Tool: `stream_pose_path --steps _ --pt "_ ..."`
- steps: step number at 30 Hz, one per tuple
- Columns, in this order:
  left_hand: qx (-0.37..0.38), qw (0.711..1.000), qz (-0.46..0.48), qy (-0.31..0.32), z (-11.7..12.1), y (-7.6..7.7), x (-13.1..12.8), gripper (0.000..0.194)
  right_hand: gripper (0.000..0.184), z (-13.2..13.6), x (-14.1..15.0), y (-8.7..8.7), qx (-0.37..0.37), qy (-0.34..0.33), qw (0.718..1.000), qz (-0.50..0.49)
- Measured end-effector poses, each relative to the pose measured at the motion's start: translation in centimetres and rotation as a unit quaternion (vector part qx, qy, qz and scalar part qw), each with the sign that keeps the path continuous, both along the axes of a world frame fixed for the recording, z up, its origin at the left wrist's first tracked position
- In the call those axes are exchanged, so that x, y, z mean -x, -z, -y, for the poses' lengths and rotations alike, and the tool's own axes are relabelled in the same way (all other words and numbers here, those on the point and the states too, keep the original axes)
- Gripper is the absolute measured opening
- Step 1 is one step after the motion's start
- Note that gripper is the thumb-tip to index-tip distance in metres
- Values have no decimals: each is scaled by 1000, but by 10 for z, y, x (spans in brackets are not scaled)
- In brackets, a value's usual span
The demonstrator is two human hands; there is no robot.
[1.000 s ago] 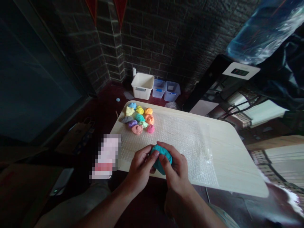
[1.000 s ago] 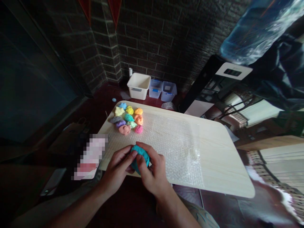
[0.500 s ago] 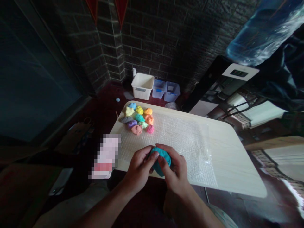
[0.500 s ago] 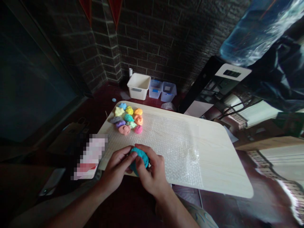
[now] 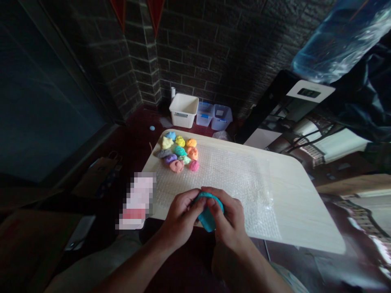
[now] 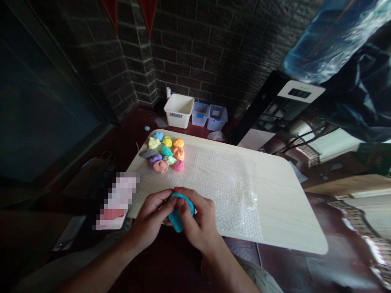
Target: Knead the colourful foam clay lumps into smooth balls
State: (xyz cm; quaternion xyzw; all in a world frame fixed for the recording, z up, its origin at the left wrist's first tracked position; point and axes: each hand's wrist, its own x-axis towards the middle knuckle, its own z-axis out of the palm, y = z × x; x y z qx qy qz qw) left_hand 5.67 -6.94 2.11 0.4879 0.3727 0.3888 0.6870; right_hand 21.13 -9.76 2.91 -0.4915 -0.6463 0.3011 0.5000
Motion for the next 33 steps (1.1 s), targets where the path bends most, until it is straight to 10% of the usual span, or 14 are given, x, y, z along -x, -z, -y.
stream_pose_path --steps 33 --pt "64 987 91 -118 2 9 -12 33 32 1 4 9 -15 56 998 39"
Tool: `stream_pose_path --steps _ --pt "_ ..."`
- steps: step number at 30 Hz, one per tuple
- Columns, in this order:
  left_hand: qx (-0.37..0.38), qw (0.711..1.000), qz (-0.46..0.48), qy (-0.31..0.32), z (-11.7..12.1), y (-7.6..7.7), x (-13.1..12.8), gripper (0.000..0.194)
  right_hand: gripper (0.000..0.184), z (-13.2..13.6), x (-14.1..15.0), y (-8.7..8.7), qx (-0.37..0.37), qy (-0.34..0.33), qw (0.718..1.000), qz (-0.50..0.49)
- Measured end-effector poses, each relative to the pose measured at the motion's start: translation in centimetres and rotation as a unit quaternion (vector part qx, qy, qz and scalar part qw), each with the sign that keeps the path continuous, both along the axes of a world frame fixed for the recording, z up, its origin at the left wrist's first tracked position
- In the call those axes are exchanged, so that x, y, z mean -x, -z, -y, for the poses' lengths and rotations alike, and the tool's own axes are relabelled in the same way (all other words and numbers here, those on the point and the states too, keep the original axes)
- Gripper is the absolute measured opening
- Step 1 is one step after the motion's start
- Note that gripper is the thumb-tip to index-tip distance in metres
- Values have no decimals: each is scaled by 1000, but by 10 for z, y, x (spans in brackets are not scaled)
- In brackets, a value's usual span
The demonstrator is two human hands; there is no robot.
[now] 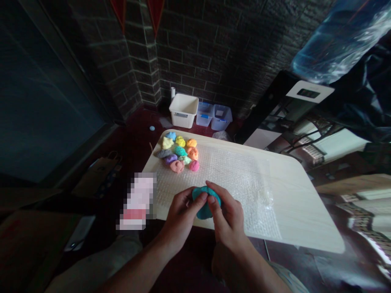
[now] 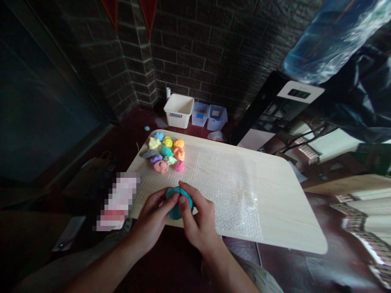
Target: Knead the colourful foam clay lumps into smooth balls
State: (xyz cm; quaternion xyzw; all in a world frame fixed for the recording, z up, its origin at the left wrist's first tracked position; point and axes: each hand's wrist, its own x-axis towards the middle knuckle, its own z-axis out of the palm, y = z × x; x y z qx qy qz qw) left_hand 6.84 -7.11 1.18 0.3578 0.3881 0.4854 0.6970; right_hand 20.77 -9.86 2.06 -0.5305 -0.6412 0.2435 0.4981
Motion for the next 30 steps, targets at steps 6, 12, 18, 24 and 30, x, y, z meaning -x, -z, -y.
stream_pose_path --steps 6,12,18,24,30 --pt "-35 999 -31 17 -1 -1 2 33 31 -1 -4 -9 3 -27 1000 4" --pt "-41 998 -28 25 0 5 6 29 26 -3 -2 -7 13 -67 998 0" --pt "-35 999 -28 17 -3 -1 1 33 32 -3 -4 -5 32 -36 998 -36" --pt "15 994 -29 106 -1 -14 2 36 34 -3 -6 -4 47 -70 995 -54" --pt "-60 990 -111 58 1 -14 7 34 32 -2 3 -4 85 -102 983 -129"
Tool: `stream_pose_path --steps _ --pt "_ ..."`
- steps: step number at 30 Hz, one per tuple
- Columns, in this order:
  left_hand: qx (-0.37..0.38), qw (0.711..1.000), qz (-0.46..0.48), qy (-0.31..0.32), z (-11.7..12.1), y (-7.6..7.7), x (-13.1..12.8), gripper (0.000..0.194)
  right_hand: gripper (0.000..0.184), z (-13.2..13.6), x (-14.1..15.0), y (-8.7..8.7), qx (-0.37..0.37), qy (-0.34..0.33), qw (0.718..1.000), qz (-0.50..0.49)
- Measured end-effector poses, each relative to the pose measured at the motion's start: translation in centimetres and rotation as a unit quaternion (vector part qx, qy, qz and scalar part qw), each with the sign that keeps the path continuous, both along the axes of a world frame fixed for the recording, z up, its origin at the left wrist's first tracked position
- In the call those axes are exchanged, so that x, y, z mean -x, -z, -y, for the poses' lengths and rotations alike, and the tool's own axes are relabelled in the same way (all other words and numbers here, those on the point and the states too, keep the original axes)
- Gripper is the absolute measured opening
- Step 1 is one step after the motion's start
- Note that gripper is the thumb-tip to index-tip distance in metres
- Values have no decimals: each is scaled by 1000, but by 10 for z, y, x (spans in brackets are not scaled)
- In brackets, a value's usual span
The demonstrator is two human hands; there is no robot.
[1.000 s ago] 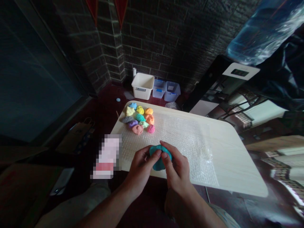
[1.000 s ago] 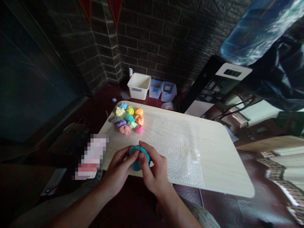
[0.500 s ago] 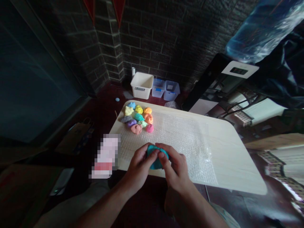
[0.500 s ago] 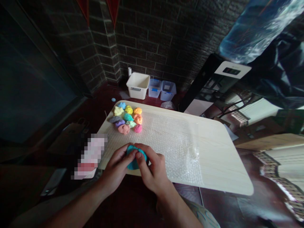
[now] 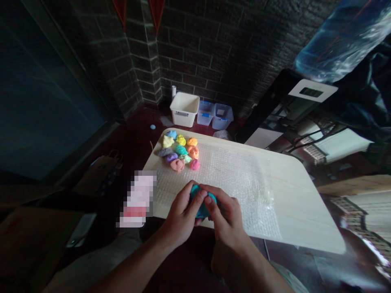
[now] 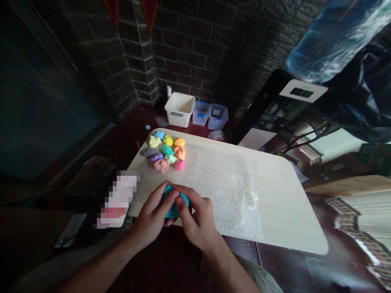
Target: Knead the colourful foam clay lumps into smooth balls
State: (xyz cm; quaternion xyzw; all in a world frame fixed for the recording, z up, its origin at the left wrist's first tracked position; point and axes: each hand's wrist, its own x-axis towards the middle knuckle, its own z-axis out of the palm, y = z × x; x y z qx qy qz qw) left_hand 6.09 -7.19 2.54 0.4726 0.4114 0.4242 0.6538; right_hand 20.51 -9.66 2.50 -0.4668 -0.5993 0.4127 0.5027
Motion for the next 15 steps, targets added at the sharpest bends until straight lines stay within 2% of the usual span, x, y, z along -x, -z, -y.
stream_pose_path --steps 2,4,7,10,15 --pt "-15 1000 -6 5 -2 1 0 35 31 0 0 0 0 -3 1000 -15" --pt "-7 1000 6 13 -5 1 0 37 31 0 -2 1 -24 19 999 16" --pt "36 998 43 8 -7 2 -2 39 37 0 -7 1 -59 47 994 80" --pt "72 995 61 -7 -4 3 -3 42 38 0 -10 0 -63 49 992 97" --pt "59 998 15 -12 0 -2 0 44 33 1 -6 0 -60 39 995 76"
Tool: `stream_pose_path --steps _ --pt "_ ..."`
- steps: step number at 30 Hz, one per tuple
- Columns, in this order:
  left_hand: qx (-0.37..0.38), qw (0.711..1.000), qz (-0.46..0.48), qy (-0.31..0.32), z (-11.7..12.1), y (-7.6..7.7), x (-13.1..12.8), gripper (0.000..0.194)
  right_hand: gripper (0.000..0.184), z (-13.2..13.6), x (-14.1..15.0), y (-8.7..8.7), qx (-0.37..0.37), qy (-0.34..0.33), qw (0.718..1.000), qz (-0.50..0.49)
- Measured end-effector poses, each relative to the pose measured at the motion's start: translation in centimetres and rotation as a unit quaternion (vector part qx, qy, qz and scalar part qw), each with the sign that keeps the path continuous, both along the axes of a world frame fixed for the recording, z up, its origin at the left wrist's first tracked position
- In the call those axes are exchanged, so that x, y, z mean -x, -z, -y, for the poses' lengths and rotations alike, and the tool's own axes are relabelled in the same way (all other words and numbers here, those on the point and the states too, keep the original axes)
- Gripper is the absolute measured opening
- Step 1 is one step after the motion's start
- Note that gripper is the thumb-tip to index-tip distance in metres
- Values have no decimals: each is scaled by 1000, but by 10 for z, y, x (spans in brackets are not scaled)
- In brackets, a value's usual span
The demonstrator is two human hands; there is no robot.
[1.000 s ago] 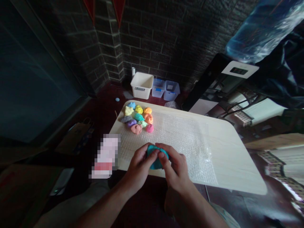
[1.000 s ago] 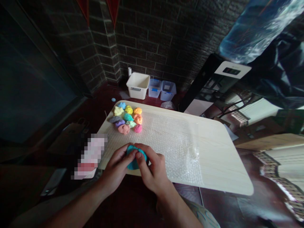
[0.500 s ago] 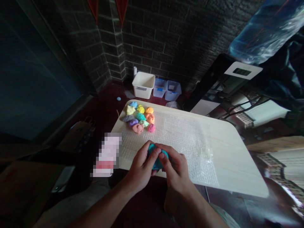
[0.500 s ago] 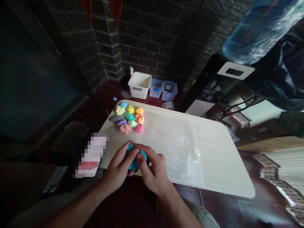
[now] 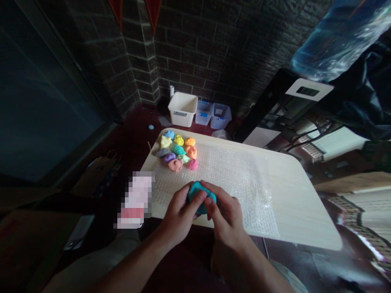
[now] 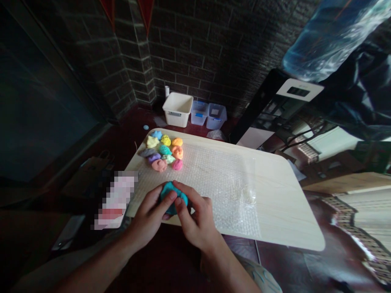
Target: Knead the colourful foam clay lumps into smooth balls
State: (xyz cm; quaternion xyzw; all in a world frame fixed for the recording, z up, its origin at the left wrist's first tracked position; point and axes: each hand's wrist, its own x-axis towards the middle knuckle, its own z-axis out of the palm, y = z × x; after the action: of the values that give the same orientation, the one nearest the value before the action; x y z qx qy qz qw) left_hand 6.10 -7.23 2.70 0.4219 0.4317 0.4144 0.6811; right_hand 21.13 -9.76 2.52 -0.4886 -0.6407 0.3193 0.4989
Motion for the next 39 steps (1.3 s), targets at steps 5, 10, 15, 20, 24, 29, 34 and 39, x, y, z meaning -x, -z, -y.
stream_pose_path --steps 5,10,15,20,24,29,34,39 --pt "-35 999 -34 19 -4 -2 2 43 33 1 -1 -1 -4 -3 1000 16" --pt "-29 999 -27 34 -3 -1 1 47 35 1 -3 -3 -5 14 1000 17" --pt "-13 999 -18 30 2 -3 3 45 32 1 0 -3 -2 0 1000 27" --pt "-6 999 -24 25 3 -1 5 43 32 2 0 -3 -12 -3 1000 25" --pt "5 999 -33 16 1 2 5 46 38 3 -1 -3 -15 12 999 38" --pt "-6 998 -32 50 2 -2 7 44 34 1 0 -3 4 -8 1000 0" --pt "-2 999 -9 45 3 -3 7 44 31 0 3 -4 -2 -21 1000 -16" --pt "-41 997 -35 62 -1 -3 6 43 34 2 2 -5 -5 2 1000 -10"
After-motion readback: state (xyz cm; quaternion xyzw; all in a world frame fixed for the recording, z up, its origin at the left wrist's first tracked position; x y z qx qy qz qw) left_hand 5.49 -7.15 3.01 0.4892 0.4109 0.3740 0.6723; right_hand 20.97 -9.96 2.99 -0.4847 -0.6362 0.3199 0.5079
